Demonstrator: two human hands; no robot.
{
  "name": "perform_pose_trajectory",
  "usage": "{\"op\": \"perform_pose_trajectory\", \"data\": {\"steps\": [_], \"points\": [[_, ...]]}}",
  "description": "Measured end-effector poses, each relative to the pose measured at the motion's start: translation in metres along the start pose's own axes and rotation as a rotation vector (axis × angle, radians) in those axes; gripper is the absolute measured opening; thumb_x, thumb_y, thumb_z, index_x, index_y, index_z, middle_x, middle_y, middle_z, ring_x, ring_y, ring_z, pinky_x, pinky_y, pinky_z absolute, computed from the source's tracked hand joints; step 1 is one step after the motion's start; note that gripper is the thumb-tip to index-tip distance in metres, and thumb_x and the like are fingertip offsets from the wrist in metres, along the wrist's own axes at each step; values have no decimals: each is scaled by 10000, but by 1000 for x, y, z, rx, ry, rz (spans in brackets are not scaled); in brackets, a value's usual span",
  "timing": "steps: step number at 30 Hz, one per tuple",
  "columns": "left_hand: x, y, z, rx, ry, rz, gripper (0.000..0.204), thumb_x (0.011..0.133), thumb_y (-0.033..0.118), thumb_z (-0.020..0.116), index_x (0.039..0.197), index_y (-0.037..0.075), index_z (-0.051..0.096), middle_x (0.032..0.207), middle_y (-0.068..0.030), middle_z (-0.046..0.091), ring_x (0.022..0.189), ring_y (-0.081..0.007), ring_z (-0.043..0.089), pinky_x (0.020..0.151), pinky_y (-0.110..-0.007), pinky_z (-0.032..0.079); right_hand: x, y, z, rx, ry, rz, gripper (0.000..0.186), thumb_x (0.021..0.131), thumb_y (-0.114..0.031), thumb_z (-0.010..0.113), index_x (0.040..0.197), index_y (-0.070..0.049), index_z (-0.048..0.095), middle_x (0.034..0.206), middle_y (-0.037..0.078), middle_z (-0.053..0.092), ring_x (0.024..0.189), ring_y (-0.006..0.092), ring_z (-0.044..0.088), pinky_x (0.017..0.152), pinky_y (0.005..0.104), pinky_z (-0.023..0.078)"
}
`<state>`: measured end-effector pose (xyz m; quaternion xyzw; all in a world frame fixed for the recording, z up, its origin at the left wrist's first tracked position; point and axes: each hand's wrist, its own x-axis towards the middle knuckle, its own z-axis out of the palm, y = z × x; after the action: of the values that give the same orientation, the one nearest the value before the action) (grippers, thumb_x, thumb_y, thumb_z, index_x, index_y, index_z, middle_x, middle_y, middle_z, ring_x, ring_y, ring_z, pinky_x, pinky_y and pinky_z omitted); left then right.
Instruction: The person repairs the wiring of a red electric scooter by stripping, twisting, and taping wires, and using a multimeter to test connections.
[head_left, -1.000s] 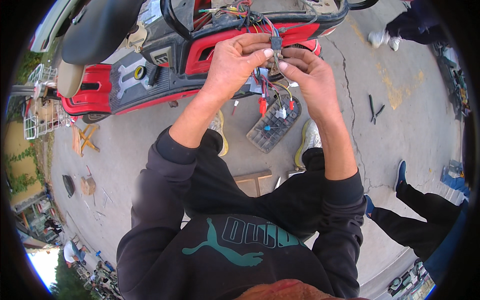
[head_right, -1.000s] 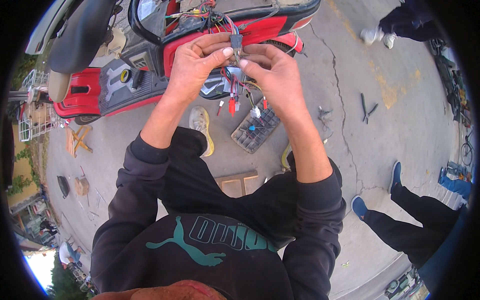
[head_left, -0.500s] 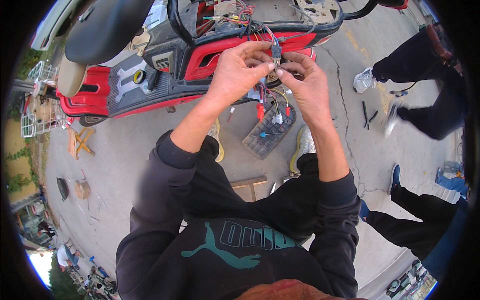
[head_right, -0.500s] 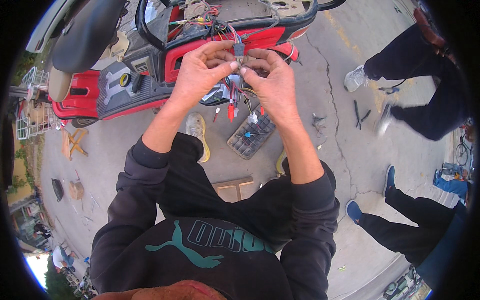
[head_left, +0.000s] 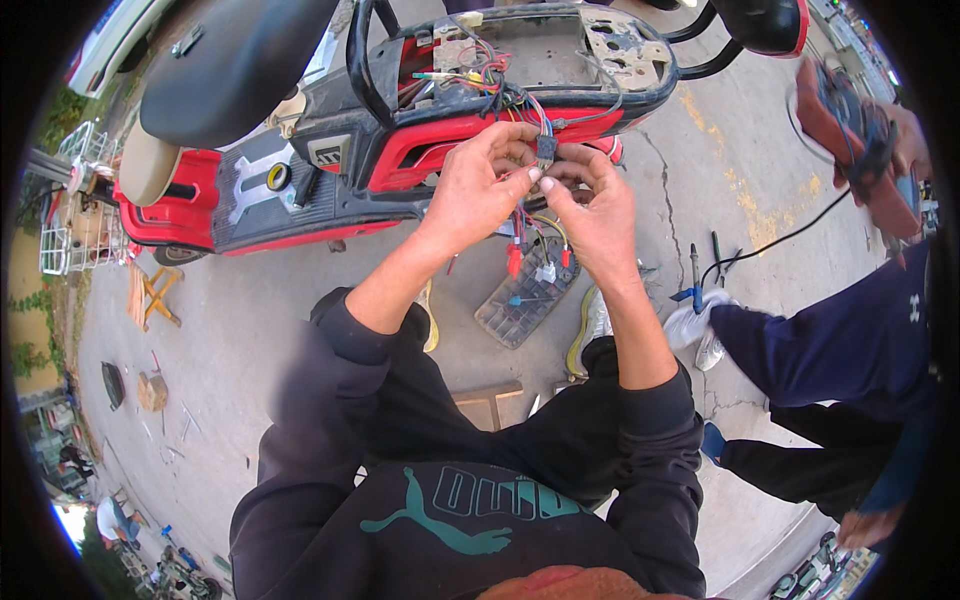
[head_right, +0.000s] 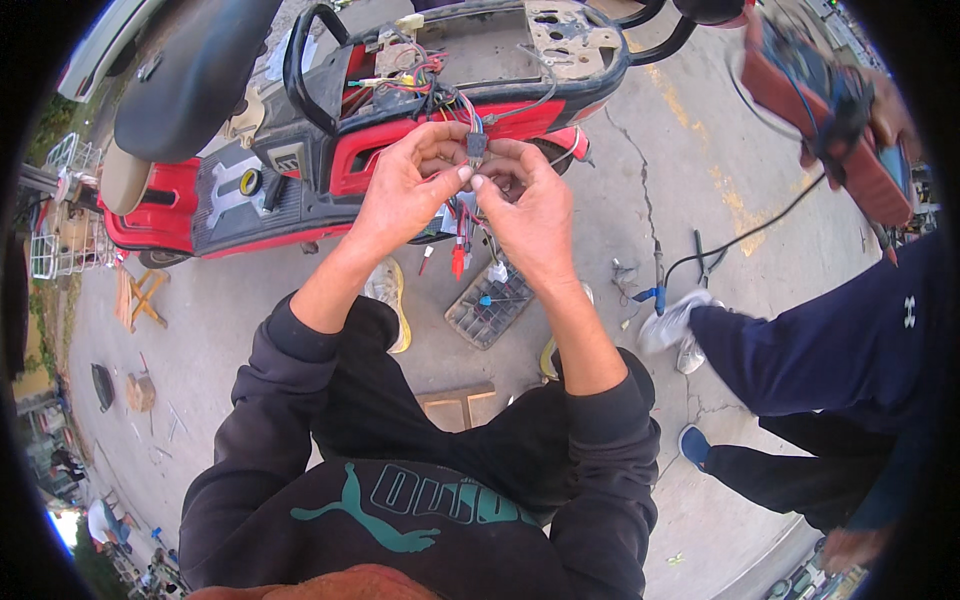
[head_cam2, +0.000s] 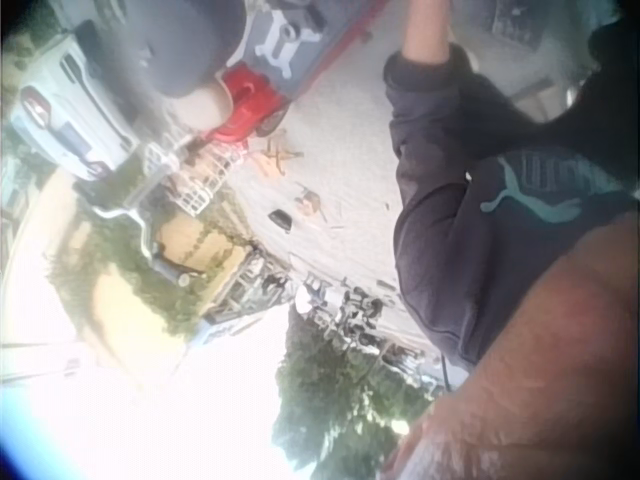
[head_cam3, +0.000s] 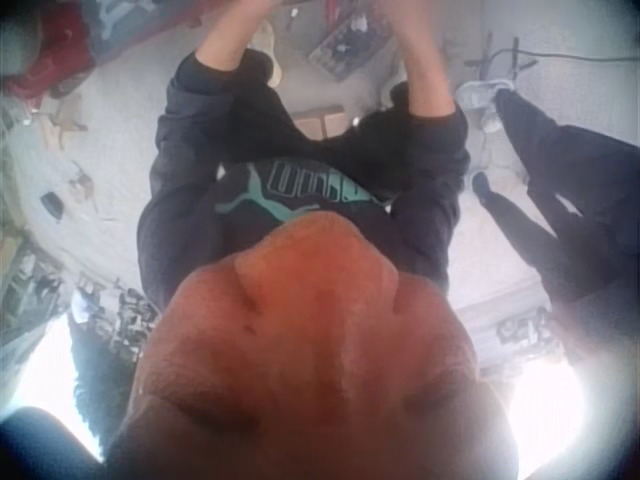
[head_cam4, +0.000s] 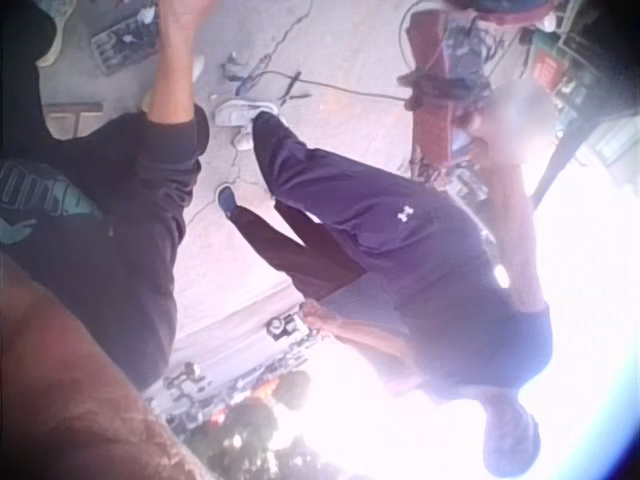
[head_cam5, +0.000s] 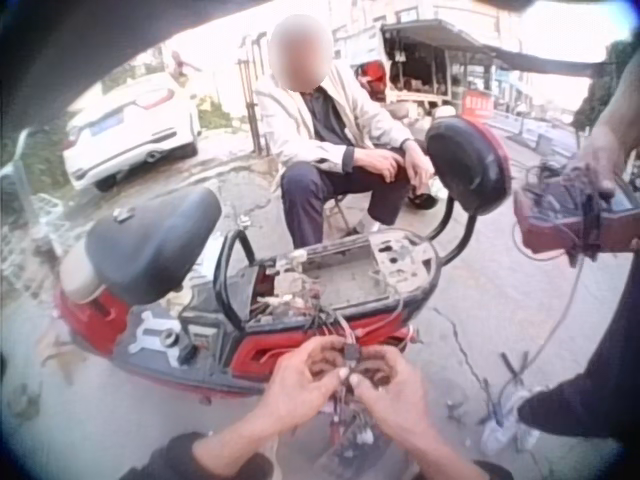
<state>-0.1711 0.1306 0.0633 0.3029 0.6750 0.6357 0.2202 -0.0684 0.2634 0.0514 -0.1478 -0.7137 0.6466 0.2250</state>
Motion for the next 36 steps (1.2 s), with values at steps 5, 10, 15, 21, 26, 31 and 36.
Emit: {"op": "perform_pose_trajectory", "data": {"steps": [5, 10, 15, 21, 26, 31, 36], "points": [[1, 1, 0, 2, -6, -22, 404, 890, -42, 678, 1281, -46, 575, 1006, -53, 665, 904, -89, 627, 817, -258, 532, 5, -5, 1, 136, -11, 62, 306, 971, -134, 694, 1207, 51, 638, 921, 39, 686, 812, 70, 613, 725, 244, 521], [2, -4, 1, 45, 56, 44, 403, 832, -23, 672, 1223, -79, 596, 960, -122, 732, 848, -153, 703, 775, -314, 572, 9, 7, 8, 145, -12, 71, 276, 982, -155, 694, 1165, 50, 675, 921, 20, 693, 801, 74, 611, 724, 240, 506], [0, -5, 2, 59, 65, 50, 436, 841, -44, 659, 1267, -54, 563, 972, -98, 706, 858, -124, 683, 765, -283, 548, 11, 5, 10, 253, -10, 124, 240, 984, -140, 688, 1146, 36, 681, 914, 15, 696, 799, 70, 609, 729, 246, 508], [-4, 6, 5, 270, 122, 137, 500, 828, -38, 672, 1311, 34, 564, 905, -74, 716, 770, -107, 714, 671, -252, 513, 13, 11, 9, 83, -13, 21, 208, 984, -119, 670, 1123, 36, 678, 908, 21, 696, 797, 75, 607, 728, 251, 509], [-5, 5, 5, 336, 114, 196, 520, 830, -33, 680, 1332, 54, 576, 864, -62, 720, 759, -97, 721, 639, -247, 509, 16, 12, 4, 20, -65, 49, 210, 991, -106, 646, 1142, 38, 669, 915, 24, 695, 800, 84, 612, 735, 261, 519], [-4, -2, 6, 377, 112, 256, 516, 834, -44, 683, 1332, 44, 582, 866, -71, 715, 755, -96, 716, 658, -256, 535, 16, 0, 11, 259, -2, 96, 232, 998, -101, 627, 1180, 39, 655, 972, 48, 698, 842, 90, 630, 753, 267, 528], [-5, -1, 11, 341, 123, 186, 489, 834, -43, 692, 1303, 30, 573, 875, -77, 710, 756, -112, 710, 685, -270, 548, 22, 3, 9, 448, 27, 199, 257, 979, -102, 660, 1193, 39, 656, 1006, 56, 698, 850, 90, 633, 750, 257, 523]]}}
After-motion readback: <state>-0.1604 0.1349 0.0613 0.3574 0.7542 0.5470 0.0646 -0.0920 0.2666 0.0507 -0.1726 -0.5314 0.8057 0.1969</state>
